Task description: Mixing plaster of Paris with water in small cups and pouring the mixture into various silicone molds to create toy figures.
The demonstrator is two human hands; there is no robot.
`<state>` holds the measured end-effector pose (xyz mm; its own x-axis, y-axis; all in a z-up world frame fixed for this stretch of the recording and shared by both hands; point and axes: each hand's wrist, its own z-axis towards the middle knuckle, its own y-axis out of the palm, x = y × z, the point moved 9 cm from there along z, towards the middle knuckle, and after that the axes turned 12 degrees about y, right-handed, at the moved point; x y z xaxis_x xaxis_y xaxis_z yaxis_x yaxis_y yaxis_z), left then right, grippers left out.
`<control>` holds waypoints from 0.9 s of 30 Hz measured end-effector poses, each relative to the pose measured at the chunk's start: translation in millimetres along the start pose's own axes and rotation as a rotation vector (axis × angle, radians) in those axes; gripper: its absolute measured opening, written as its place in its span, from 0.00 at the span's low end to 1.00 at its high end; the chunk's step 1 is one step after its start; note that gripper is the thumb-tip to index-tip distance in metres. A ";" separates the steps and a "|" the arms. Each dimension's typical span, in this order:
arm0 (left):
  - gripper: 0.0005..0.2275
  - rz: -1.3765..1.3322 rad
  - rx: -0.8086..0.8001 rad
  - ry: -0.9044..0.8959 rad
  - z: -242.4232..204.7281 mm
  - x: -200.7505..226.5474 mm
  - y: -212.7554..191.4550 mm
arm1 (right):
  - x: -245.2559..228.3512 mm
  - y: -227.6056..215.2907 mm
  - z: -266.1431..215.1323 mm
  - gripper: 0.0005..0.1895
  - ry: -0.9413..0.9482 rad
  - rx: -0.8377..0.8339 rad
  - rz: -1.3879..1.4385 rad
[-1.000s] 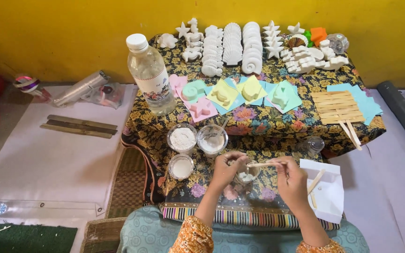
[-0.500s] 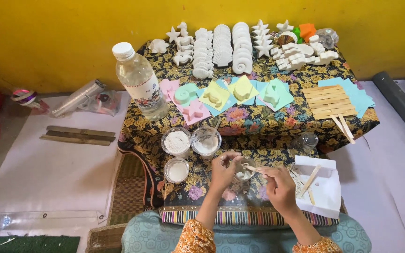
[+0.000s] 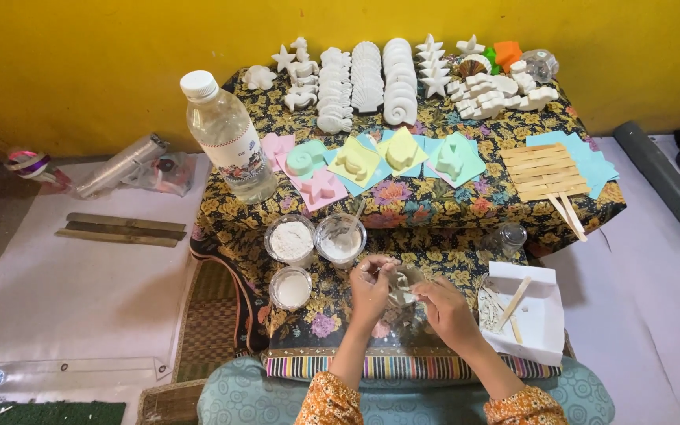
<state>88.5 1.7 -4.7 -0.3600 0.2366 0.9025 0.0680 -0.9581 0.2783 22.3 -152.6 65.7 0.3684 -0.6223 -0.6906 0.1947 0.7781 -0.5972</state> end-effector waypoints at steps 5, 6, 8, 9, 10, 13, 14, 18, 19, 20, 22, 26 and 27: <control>0.03 0.007 -0.037 -0.036 0.1 11.1 6.9 | -22.2 -19.8 3.2 0.16 -0.077 0.099 -0.025; 0.03 0.013 -0.045 -0.059 -1.7 10.9 8.4 | -26.6 -20.3 4.8 0.15 -0.108 0.105 -0.045; 0.01 0.020 -0.027 0.017 -3.0 12.5 11.0 | -18.9 -13.3 4.1 0.12 -0.121 0.103 -0.067; 0.03 0.024 -0.003 0.105 0.9 18.0 11.9 | -16.2 -9.9 7.9 0.13 -0.148 0.099 -0.090; 0.03 0.024 -0.002 0.111 4.4 22.0 9.7 | -16.1 -10.0 4.7 0.13 -0.154 0.101 -0.090; 0.06 0.041 -0.031 -0.030 5.7 18.2 6.4 | -1.8 -7.5 -0.9 0.14 0.035 0.043 -0.022; 0.05 0.046 -0.044 -0.021 6.5 20.4 7.7 | -4.6 -12.0 -1.8 0.17 0.032 0.072 0.024; 0.04 0.026 -0.065 0.038 3.3 23.3 11.1 | -23.3 -24.8 2.3 0.14 -0.046 0.139 0.006; 0.04 0.026 -0.070 0.038 2.8 22.1 11.1 | -19.8 -23.1 2.7 0.14 -0.044 0.143 0.005; 0.05 0.029 -0.067 0.053 2.6 22.7 10.4 | -16.3 -19.1 3.5 0.14 -0.036 0.125 -0.024; 0.06 0.033 -0.063 0.073 3.4 24.3 8.3 | -12.6 -14.6 3.1 0.13 -0.033 0.108 -0.051; 0.04 0.015 -0.003 0.012 0.7 22.2 -1.0 | -3.1 -14.1 -5.8 0.15 0.079 0.072 0.018; 0.03 0.023 0.002 0.046 2.1 26.3 -1.6 | -3.6 -17.7 -6.9 0.18 0.076 0.086 0.049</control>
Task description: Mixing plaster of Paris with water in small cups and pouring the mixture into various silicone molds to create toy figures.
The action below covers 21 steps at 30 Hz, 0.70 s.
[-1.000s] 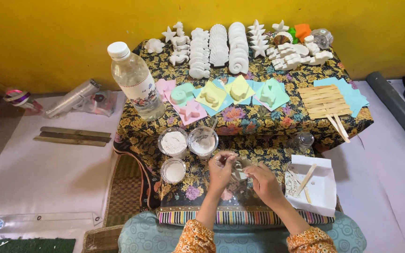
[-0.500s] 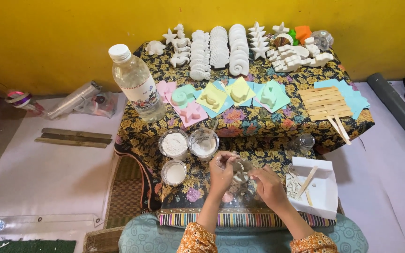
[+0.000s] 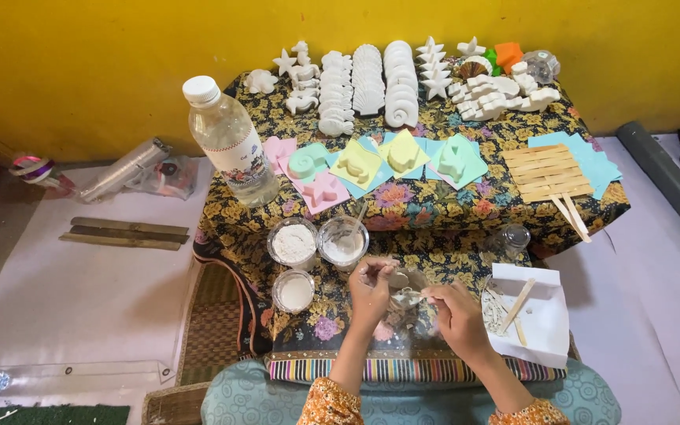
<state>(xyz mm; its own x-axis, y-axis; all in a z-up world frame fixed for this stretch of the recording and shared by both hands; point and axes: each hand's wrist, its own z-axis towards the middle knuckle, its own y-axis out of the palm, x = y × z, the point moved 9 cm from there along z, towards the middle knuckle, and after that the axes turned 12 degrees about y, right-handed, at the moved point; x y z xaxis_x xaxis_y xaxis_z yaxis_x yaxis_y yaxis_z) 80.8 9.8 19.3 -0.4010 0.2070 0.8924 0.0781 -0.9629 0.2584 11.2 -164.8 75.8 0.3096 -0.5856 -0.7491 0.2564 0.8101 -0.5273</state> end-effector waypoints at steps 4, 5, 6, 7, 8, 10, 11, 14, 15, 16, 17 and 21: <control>0.04 -0.028 0.002 0.020 -9.6 -2.4 -5.0 | -6.7 -1.9 11.1 0.11 0.033 0.000 -0.112; 0.04 -0.055 0.002 0.020 -12.7 -1.1 -5.8 | -3.9 -7.6 9.1 0.12 0.058 0.043 -0.081; 0.04 -0.084 0.009 0.033 -9.0 0.6 -5.8 | -1.5 -12.8 14.3 0.14 0.067 0.087 -0.049; 0.04 -0.086 0.011 0.044 -6.6 -1.1 -7.1 | -2.4 -14.0 20.5 0.14 0.057 0.089 -0.048; 0.05 -0.102 0.030 0.009 -11.8 -5.9 -10.9 | -4.0 -16.0 20.4 0.14 0.048 0.098 -0.047; 0.07 -0.119 0.048 -0.030 -17.9 -5.9 -13.3 | -9.4 -17.9 22.2 0.14 0.044 0.106 -0.048; 0.07 -0.055 0.010 -0.074 -19.4 -3.8 -9.7 | -21.7 -15.1 22.8 0.15 -0.042 0.081 -0.074; 0.05 0.039 -0.008 -0.028 -19.0 -4.9 -1.8 | -23.1 -3.1 25.7 0.10 -0.207 0.072 -0.187; 0.04 0.071 0.002 0.050 -20.3 -3.3 0.1 | -19.6 2.0 22.9 0.09 -0.271 0.092 -0.275; 0.04 0.069 0.003 0.053 -18.3 2.8 1.5 | -21.8 1.6 22.7 0.09 -0.274 0.093 -0.276; 0.04 0.084 -0.008 0.054 -16.4 8.8 3.8 | -20.2 2.7 24.3 0.09 -0.235 0.063 -0.263; 0.07 0.125 -0.062 -0.070 -18.4 5.4 2.3 | -25.0 -3.3 16.2 0.10 -0.111 -0.002 -0.165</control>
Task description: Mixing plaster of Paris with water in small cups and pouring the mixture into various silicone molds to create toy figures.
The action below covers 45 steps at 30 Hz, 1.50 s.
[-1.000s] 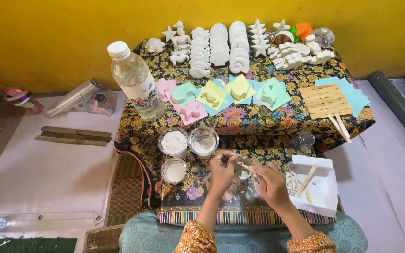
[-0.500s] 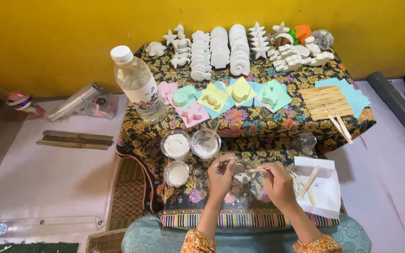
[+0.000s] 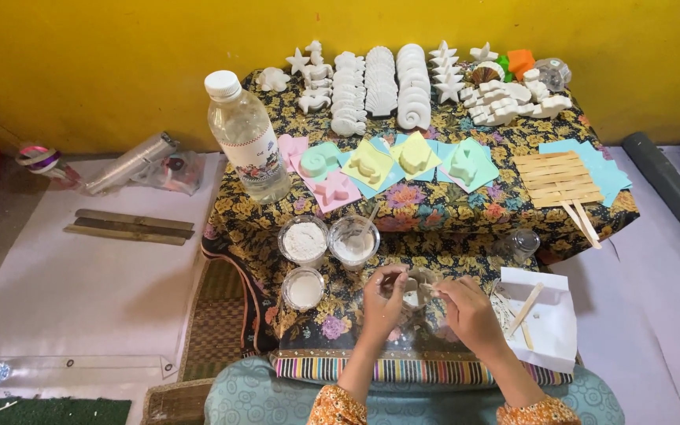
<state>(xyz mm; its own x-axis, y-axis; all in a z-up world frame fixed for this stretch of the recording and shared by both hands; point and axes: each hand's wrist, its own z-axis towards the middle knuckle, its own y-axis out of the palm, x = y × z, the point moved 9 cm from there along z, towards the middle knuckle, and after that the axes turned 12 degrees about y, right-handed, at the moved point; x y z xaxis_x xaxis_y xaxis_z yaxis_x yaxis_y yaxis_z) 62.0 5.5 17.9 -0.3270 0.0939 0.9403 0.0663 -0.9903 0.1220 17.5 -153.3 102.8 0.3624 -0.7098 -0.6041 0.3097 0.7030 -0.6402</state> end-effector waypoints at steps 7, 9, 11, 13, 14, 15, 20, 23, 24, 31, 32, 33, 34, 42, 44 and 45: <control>0.09 0.085 -0.007 -0.033 -4.9 1.5 -11.1 | 14.4 -7.9 -7.7 0.13 0.037 -0.064 0.006; 0.06 0.109 -0.018 0.079 -3.7 15.1 -11.0 | 21.1 -11.4 -10.0 0.14 0.152 -0.122 0.002; 0.06 0.127 -0.011 0.062 -4.6 12.3 -12.1 | 20.7 -19.5 -9.9 0.15 0.162 -0.128 0.028; 0.07 0.143 -0.003 0.046 -4.0 9.9 -12.2 | 18.2 -27.2 -7.6 0.16 0.171 -0.131 0.050; 0.06 0.129 -0.003 0.052 -3.4 9.9 -11.7 | 18.1 -31.2 -5.7 0.15 0.204 -0.125 0.085; 0.06 0.116 -0.004 0.057 -2.7 9.7 -11.4 | 18.1 -34.7 -4.0 0.16 0.238 -0.118 0.120; 0.08 0.126 0.016 0.022 -9.1 14.7 -17.1 | 27.5 -46.5 -2.9 0.07 0.319 0.024 0.156; 0.13 0.053 0.006 0.056 -14.8 5.9 -20.5 | 54.5 -40.7 -8.0 0.06 0.578 0.148 0.406; 0.18 -0.041 -0.006 0.101 -17.5 6.1 -20.5 | 69.1 -33.5 -14.3 0.07 0.730 0.207 0.627; 0.28 0.182 -0.159 0.097 -30.4 10.5 -18.2 | -39.4 76.5 30.3 0.06 0.443 -0.003 0.693; 0.26 0.207 -0.151 0.142 -30.3 12.7 -20.6 | -68.4 89.9 35.9 0.06 0.278 -0.037 0.562; 0.24 0.232 -0.147 0.190 -28.6 15.0 -22.5 | -97.6 104.6 40.0 0.08 0.112 -0.064 0.431; 0.24 0.237 -0.144 0.193 -27.5 10.6 -24.8 | -106.5 113.5 44.5 0.08 0.108 -0.064 0.436; 0.15 0.388 -0.173 0.616 -31.9 10.0 -2.6 | -81.3 82.7 38.0 0.15 -0.018 -0.117 0.022; 0.19 0.422 -0.227 0.463 -21.3 23.0 -4.9 | -61.9 55.1 47.4 0.17 0.043 -0.213 -0.137; 0.24 0.454 -0.277 0.311 -17.6 21.8 -4.2 | -46.4 44.2 49.3 0.19 0.101 -0.310 -0.296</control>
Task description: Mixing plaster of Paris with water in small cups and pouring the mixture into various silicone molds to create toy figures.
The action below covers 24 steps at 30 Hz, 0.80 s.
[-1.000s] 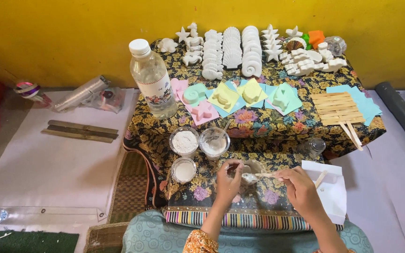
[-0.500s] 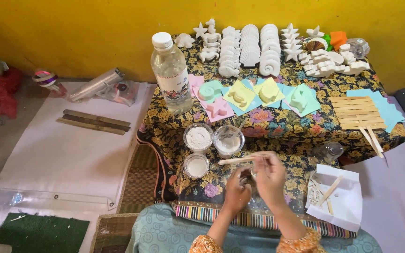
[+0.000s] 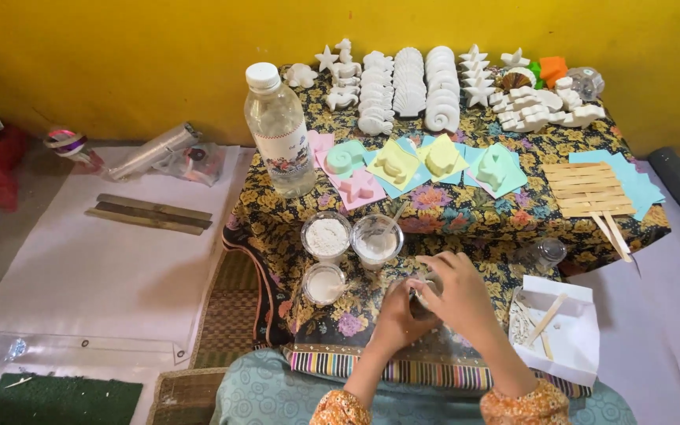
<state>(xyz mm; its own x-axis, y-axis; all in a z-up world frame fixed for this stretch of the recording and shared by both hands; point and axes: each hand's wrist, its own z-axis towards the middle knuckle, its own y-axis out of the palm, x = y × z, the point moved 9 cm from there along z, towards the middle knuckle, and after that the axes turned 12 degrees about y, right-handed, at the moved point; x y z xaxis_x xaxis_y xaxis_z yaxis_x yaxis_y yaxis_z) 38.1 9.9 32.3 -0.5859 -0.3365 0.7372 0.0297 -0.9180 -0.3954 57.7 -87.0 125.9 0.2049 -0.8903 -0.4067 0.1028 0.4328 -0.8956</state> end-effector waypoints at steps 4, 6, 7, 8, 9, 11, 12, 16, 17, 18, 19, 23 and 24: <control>0.27 -0.062 -0.154 -0.190 14.1 -10.8 20.1 | 17.2 16.1 13.9 0.16 0.038 -0.237 -0.035; 0.27 0.046 -0.048 -0.043 12.1 -12.0 21.1 | 4.7 23.1 11.7 0.09 -0.109 -0.293 0.053; 0.27 0.045 -0.047 -0.047 12.0 -12.5 20.7 | 14.3 25.0 11.6 0.09 -0.110 -0.297 0.052; 0.26 0.022 -0.056 0.010 13.0 -8.6 20.1 | 21.2 25.4 11.9 0.08 -0.127 -0.281 0.083; 0.25 -0.001 -0.064 0.066 13.9 -4.6 19.2 | 28.1 25.7 12.3 0.09 -0.144 -0.265 0.115; 0.26 -0.006 -0.060 0.068 5.3 -22.0 26.7 | 35.1 3.0 4.3 0.08 -0.114 -0.203 0.162; 0.28 -0.014 -0.055 0.075 1.1 -29.9 30.6 | 40.7 -12.0 0.6 0.07 -0.082 -0.137 0.206; 0.30 -0.059 -0.058 -0.011 -1.8 -36.7 32.0 | 62.7 -14.6 -9.9 0.06 -0.071 -0.105 0.213; 0.31 -0.053 -0.101 -0.081 -2.7 -38.6 34.5 | 61.3 -10.0 -12.4 0.08 -0.117 -0.102 0.167; 0.31 -0.047 -0.144 -0.149 -2.9 -40.4 36.7 | 59.9 -6.1 -14.3 0.10 -0.163 -0.097 0.120; 0.31 -0.047 -0.145 -0.151 -4.8 -40.8 38.0 | 61.6 1.7 -14.9 0.10 -0.162 -0.098 0.121; 0.36 -0.012 -0.135 -0.088 -2.8 -37.3 37.0 | 54.3 -5.9 -14.3 0.14 -0.209 0.041 0.167; 0.37 -0.012 -0.159 -0.094 -4.4 -37.3 38.0 | 51.6 -15.1 -15.1 0.16 -0.198 0.099 0.183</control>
<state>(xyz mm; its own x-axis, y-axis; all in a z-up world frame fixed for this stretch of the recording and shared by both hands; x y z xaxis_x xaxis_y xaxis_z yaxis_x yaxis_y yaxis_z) 57.5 -11.5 -12.7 -0.5072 -0.3502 0.7875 -0.1096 -0.8801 -0.4620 52.0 -141.6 115.7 0.4137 -0.7553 -0.5083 0.1394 0.6044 -0.7844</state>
